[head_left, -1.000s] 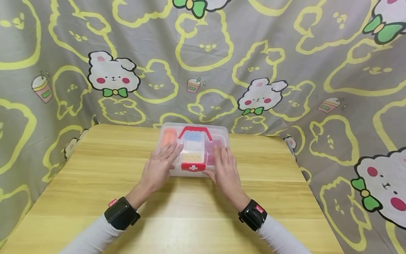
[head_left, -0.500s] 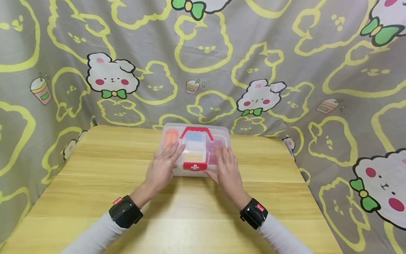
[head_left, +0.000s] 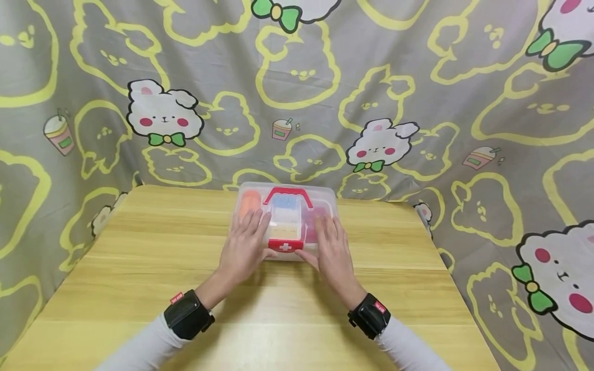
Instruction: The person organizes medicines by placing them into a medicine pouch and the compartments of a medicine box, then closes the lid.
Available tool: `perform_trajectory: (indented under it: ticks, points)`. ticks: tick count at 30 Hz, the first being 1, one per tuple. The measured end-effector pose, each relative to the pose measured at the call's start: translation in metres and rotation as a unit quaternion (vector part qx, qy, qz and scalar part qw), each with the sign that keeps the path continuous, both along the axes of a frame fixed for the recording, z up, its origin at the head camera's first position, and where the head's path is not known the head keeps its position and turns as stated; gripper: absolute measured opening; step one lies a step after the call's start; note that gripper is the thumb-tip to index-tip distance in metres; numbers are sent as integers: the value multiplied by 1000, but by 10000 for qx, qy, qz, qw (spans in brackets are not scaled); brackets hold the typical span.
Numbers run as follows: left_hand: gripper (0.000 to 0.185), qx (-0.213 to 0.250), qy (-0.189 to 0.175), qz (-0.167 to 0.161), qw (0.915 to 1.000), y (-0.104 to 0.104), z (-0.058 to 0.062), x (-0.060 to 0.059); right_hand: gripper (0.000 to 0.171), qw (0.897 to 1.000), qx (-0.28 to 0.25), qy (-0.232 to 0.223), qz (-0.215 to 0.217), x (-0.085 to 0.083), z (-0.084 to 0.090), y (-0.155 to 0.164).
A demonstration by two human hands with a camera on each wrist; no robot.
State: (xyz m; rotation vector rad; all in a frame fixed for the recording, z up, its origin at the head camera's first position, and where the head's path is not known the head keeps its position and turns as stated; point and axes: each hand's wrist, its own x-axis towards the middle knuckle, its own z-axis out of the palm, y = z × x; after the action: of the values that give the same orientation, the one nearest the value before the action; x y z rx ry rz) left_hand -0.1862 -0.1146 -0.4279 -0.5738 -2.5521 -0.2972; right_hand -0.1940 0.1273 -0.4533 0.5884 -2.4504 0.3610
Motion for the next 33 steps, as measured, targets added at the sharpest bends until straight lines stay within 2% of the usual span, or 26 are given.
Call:
perform_trajectory:
  ticks: [5, 9, 14, 22, 27, 30, 33]
  points:
    - [103, -387, 528, -25, 9979, 3, -4, -4, 103, 9997, 61, 238, -40, -2, 1, -2]
    - [96, -599, 817, -36, 9948, 3, -5, -7, 105, 9993, 153, 311, -124, -3, 0, -3]
    - [92, -607, 903, -29, 9941, 4, -5, -8, 104, 9989, 257, 334, -210, -3, 0, -3]
    - [88, -347, 1015, -36, 9942, 8, -6, -12, 106, 9968, 364, 663, -249, -6, 0, -3]
    - [89, -411, 791, 10, 9960, 8, -3, -10, 106, 9977, 296, 558, -252, -6, 1, -3]
    - [89, -419, 396, 26, 9983, 6, 6, -9, 103, 9991, 227, 255, -263, -5, 4, -3]
    - [79, -43, -146, -51, 9999, 1, 22, -13, 94, 9992, 118, -262, -262, -5, 15, -2]
